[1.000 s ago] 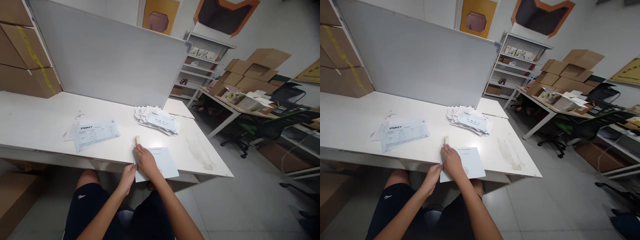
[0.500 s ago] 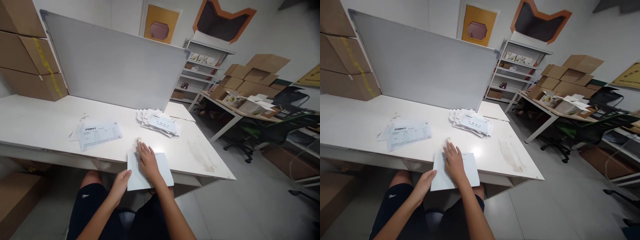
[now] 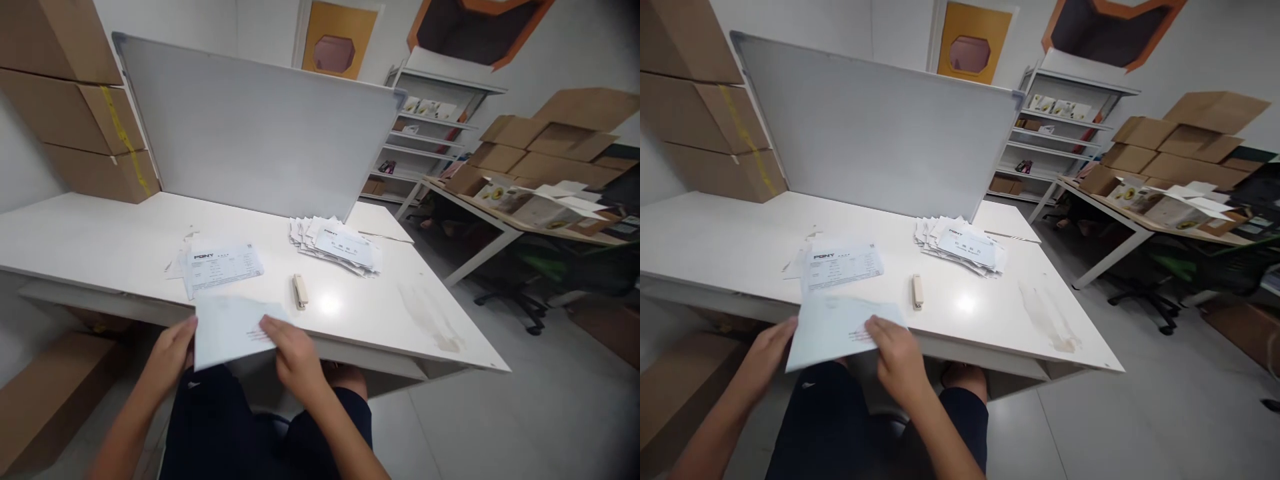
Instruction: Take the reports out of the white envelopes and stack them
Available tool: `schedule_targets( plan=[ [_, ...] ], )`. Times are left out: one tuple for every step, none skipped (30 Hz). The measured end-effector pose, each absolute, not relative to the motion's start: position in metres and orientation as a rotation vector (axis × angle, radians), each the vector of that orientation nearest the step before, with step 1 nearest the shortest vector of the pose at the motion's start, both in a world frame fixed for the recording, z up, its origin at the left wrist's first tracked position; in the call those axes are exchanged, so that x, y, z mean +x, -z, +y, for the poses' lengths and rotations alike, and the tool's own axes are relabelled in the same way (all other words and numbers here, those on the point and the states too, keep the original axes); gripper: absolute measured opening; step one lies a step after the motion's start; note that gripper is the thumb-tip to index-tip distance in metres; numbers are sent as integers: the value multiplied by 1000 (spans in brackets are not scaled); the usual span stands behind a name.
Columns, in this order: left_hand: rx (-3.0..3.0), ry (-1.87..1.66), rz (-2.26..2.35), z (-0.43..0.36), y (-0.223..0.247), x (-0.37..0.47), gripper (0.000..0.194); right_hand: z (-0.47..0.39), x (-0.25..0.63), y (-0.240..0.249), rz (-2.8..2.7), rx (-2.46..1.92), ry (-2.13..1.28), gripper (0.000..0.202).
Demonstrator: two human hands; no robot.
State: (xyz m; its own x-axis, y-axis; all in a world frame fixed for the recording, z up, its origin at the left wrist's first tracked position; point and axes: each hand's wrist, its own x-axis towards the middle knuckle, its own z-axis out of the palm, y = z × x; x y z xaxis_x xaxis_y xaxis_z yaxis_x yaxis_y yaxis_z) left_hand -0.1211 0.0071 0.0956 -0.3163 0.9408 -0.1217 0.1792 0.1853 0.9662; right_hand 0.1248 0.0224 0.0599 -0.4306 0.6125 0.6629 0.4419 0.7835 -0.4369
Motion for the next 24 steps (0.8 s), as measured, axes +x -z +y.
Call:
schedule_targets(
  plan=[
    [1258,-1175,1758,26,-95,-131,56,30,125,-67,-1996,-805,-206,70],
    [1411,-1169,1855,48,-93,-140,55,37,125,-74,-1897,-824,-167,69],
    [1552,-1139,1953,71,-89,-149,54,46,124,-81,-1805,-833,-133,69],
    [1667,-1042,2080,92,-83,-157,53,55,121,-87,-1726,-833,-99,68],
    [1756,-921,2195,112,-76,-162,54,65,118,-90,-1666,-824,-62,68],
    [1831,-784,2287,127,-67,-165,58,75,113,-90,-1633,-812,-21,68],
    [1901,-679,2354,138,-58,-167,62,86,109,-86,-1631,-805,18,68],
    [1980,-602,2383,143,-49,-167,64,95,104,-80,-1658,-807,49,68],
    [2062,-560,2387,143,-41,-166,64,104,101,-71,-1711,-819,69,68],
    [2137,-557,2375,138,-33,-164,63,112,98,-60,-1782,-833,78,68],
    [2199,-583,2352,130,-26,-163,61,118,96,-48,-1867,-840,79,68],
    [2244,-626,2321,118,-19,-162,58,122,94,-37,-1952,-836,74,67],
    [2274,-677,2286,106,-13,-161,55,124,94,-27,-2025,-823,70,66],
    [2290,-728,2252,93,-8,-160,53,124,93,-18,-2079,-810,68,65],
    [2296,-781,2224,80,-4,-158,52,124,94,-12,-2115,-800,69,63],
    [2285,-840,2206,69,-1,-156,52,122,94,-8,-2138,-797,74,62],
    [2251,-909,2203,59,2,-153,53,119,95,-5,-2154,-800,79,61],
    [2193,-986,2213,51,5,-149,53,116,96,-4,-2168,-804,85,61],
    [2117,-1070,2229,44,7,-144,52,113,96,-3,-2186,-804,89,60],
    [2027,-1161,2244,38,9,-138,50,110,97,-3,-2205,-800,91,59],
    [1930,-1253,2258,34,11,-132,47,106,98,-1,-2220,-796,91,59],
    [1837,-1337,2267,30,13,-127,44,103,99,0,-2228,-795,89,59],
    [1760,-1405,2265,27,15,-122,41,99,100,3,-2233,-797,87,58],
    [1702,-1456,2249,25,16,-118,40,95,101,6,-2238,-804,87,58]
  ],
)
